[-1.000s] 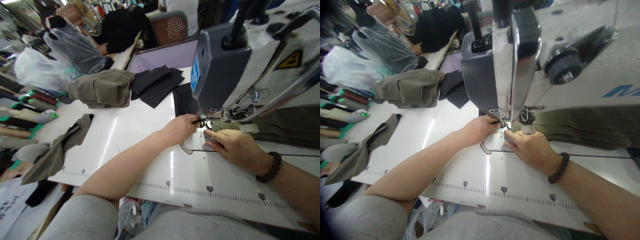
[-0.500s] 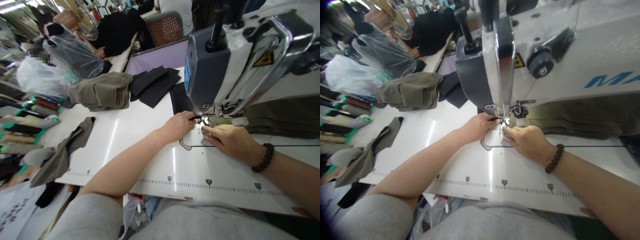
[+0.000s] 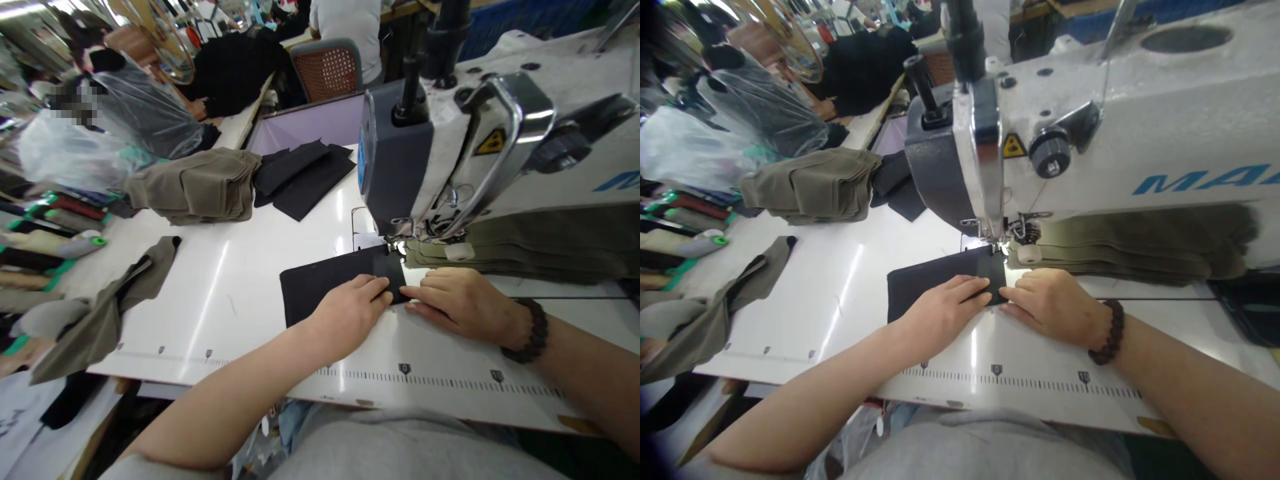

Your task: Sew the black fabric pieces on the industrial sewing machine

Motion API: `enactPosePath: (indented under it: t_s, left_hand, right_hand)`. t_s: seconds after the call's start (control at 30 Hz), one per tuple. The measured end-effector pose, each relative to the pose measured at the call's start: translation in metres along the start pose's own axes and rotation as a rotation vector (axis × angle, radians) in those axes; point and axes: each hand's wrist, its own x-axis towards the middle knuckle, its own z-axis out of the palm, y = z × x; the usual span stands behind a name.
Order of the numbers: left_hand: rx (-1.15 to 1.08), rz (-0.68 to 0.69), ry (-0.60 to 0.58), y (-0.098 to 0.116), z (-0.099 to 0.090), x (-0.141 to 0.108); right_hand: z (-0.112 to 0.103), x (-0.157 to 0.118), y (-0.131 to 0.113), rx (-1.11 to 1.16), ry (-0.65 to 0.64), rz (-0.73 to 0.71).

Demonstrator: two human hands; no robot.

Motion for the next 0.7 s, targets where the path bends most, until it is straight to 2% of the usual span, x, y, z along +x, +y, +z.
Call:
enactPosePath:
  t_s: [0.23,0.33,0.7]
  left_hand:
    - [0.005,0.085,0.032,-0.006,0.007,-0.001]
    - [-0.009,0.063,0.052,-0.006,0.008,0.001]
    - [-0.021,0.028,0.083,-0.024,0.009,0.013]
  right_hand:
    - [0.001,0.001,-0.007,-0.058,0.018,-0.060]
    - [0.002,0.001,-0.006,-0.068,0.025,-0.061]
    - [0.008,0.006,-0.002,-0.105,0.013,0.078]
